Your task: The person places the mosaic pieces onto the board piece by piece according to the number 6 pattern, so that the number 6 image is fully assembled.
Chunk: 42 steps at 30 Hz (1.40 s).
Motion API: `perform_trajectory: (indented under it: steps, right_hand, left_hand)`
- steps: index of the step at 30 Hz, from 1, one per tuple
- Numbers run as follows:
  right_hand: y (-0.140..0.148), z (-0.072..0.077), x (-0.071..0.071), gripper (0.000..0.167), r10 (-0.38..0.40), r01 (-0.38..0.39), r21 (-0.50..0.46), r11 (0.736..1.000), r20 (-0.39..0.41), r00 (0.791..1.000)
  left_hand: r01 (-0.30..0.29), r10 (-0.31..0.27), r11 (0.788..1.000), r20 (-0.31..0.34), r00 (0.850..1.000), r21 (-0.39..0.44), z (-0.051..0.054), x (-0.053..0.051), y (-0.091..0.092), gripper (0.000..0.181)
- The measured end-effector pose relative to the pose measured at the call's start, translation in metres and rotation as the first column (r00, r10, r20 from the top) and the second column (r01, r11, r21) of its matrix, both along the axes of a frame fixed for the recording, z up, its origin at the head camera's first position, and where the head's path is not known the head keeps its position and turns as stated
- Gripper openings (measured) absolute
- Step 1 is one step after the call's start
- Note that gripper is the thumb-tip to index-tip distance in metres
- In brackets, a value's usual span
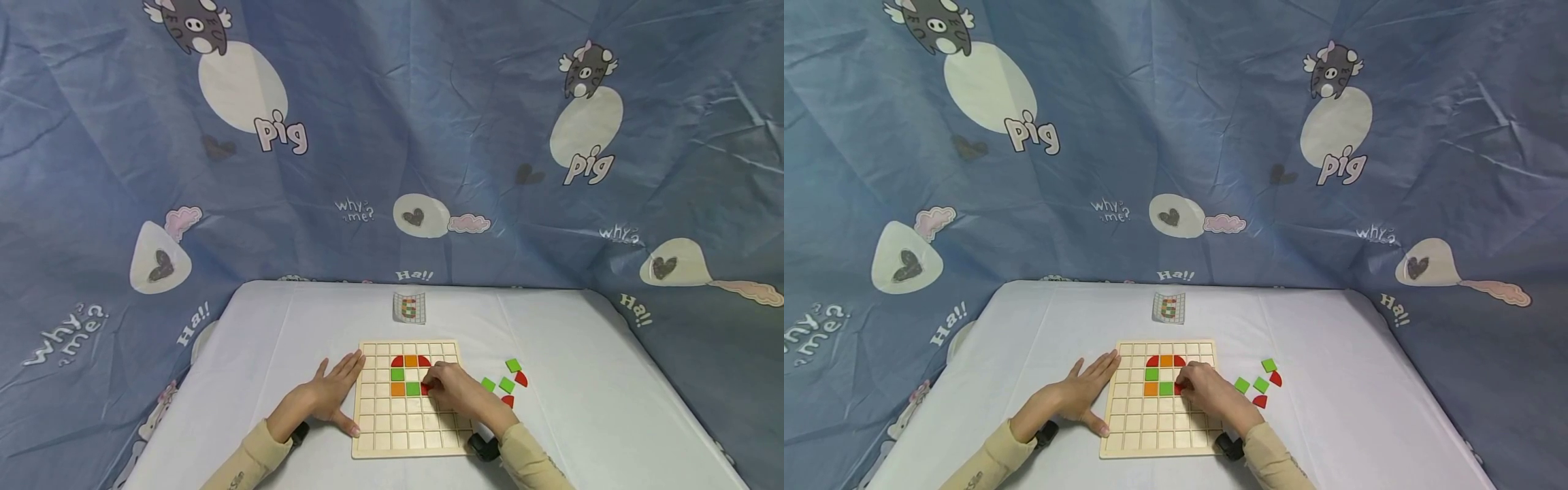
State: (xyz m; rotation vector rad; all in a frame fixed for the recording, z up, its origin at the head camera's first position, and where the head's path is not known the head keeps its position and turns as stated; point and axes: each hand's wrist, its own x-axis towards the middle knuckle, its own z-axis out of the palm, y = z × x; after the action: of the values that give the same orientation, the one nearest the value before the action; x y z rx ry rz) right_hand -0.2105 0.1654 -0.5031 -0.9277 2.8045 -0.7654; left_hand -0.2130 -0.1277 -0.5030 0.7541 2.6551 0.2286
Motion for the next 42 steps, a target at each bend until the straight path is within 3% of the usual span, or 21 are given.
perform_trajectory:
  steps: [5, 11, 20, 25, 32, 38, 42]
  right_hand:
    - [0.002, 0.002, 0.0, 0.013, 0.0, 0.001, -0.019, 1.0, 0.054, 0.999]
    - [0.003, 0.002, -0.001, 0.013, -0.007, 0.008, -0.015, 1.0, 0.065, 0.998]
    - [0.015, 0.007, 0.001, 0.018, -0.017, 0.017, -0.025, 1.0, -0.009, 1.0]
    - [0.038, 0.01, 0.002, 0.017, -0.083, 0.082, -0.031, 0.996, -0.028, 0.996]
    - [0.077, 0.019, -0.007, 0.022, -0.259, 0.259, -0.036, 0.965, 0.014, 0.966]
    - [0.109, 0.02, -0.016, 0.022, -0.355, 0.356, -0.018, 0.934, 0.037, 0.934]
    - [0.125, 0.016, -0.019, 0.026, -0.43, 0.429, 0.029, 0.903, 0.057, 0.901]
  left_hand:
    - [0.004, -0.004, 1.0, -0.001, 1.0, 0.0, 0.0, 0.0, -0.001, 0.139]
    - [0.012, -0.012, 1.0, 0.003, 1.0, 0.008, 0.0, 0.0, -0.001, 0.14]
    - [0.005, -0.005, 1.0, -0.006, 1.0, -0.01, -0.001, -0.001, 0.0, 0.14]
    - [0.005, -0.005, 1.0, 0.0, 1.0, 0.0, 0.0, 0.0, 0.0, 0.14]
    - [0.003, -0.003, 1.0, -0.006, 1.0, -0.001, -0.001, -0.001, -0.001, 0.14]
    - [-0.002, 0.002, 1.0, -0.005, 1.0, -0.01, -0.003, -0.002, 0.0, 0.14]
    - [-0.001, 0.001, 1.0, -0.002, 1.0, -0.005, -0.003, -0.002, 0.0, 0.14]
